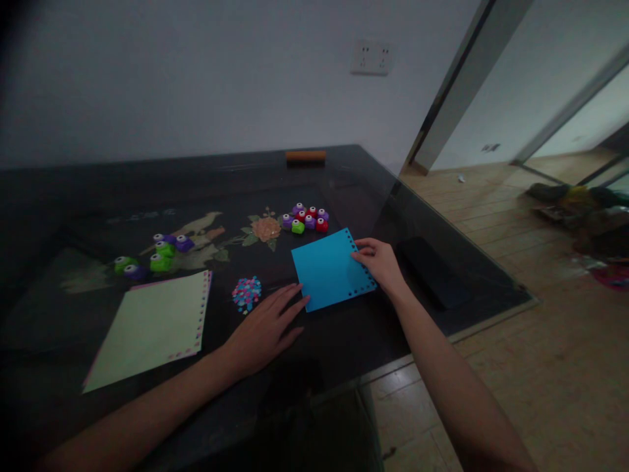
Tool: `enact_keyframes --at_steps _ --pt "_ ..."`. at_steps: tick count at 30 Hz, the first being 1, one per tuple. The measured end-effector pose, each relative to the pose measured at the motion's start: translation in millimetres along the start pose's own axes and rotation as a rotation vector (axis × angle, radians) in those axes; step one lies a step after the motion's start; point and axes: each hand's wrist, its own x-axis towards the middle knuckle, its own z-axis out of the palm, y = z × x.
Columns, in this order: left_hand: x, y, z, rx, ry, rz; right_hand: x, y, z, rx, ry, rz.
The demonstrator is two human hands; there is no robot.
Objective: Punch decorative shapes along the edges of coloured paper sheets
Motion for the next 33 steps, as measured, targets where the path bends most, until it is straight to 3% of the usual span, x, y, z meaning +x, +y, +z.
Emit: enact_keyframes --at_steps 6,12,33 --pt "1 0 -1.6 -0.016 0.001 -0.002 2 4 -2 -0.024 -0.005 -0.066" --pt "1 1 -3.8 -0.043 0.006 -0.011 8 11 -6 -0.083 0.101 -0.201" --pt "0 1 -10.3 -0.068 -0.059 0.116 6 10 -3 -0.170 0.043 -0.211"
